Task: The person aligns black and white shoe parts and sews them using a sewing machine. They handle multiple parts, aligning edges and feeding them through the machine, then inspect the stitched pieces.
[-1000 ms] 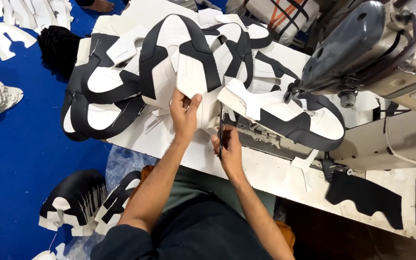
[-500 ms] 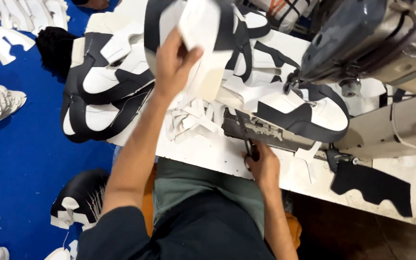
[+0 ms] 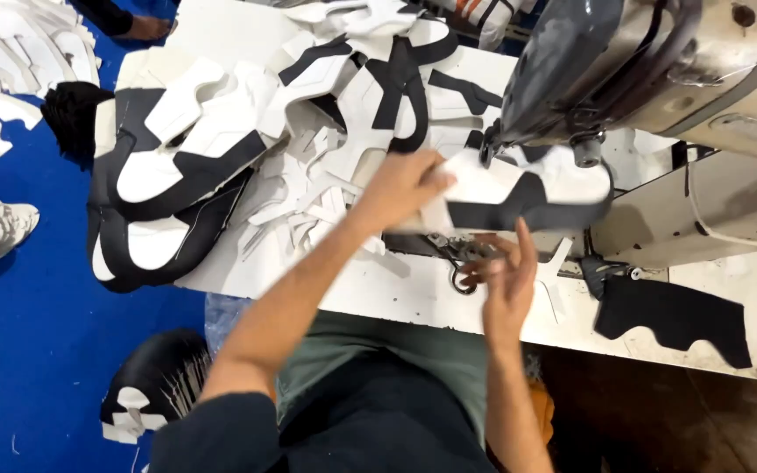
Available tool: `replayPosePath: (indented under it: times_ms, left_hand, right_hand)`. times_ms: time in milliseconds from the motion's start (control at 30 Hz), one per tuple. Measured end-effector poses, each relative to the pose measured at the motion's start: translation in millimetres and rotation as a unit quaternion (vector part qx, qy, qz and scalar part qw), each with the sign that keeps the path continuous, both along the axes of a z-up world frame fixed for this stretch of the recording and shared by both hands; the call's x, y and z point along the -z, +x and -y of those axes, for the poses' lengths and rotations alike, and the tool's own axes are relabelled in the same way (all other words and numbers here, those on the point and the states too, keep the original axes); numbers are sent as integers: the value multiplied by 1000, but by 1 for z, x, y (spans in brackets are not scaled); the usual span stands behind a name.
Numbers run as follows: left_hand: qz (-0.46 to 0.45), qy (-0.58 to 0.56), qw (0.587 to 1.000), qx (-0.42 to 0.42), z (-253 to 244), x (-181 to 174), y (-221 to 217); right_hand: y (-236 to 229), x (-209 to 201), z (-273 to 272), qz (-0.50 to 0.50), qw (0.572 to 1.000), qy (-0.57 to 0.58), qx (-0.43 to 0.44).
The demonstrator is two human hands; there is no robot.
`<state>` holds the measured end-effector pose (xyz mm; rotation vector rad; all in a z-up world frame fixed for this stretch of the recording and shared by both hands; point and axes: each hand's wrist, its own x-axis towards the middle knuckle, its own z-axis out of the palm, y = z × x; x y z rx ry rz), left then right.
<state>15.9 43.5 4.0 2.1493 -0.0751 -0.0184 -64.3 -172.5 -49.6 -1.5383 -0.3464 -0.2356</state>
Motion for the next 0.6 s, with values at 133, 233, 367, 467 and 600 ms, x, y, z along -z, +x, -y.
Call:
replayPosePath:
  times_ms: [133, 233, 367, 467, 600]
  left_hand:
    - [131, -93, 986, -45, 35, 20, -33]
    - [124, -120, 983, -64, 44, 13, -42]
    - [181, -20, 980, -82, 50, 23, -42]
    - [196, -18, 976, -91, 52, 24, -46]
    - [196, 1, 976, -91, 53, 10, -53]
  right_hand:
    - [42, -18, 15, -137, 988, 69, 15]
    - [54, -27, 18, -154, 988, 6, 2]
    - [59, -24, 23, -126, 992, -26, 6]
    - [60, -28, 23, -122, 992, -41, -1]
    - [63, -25, 27, -122, 992, -27, -21]
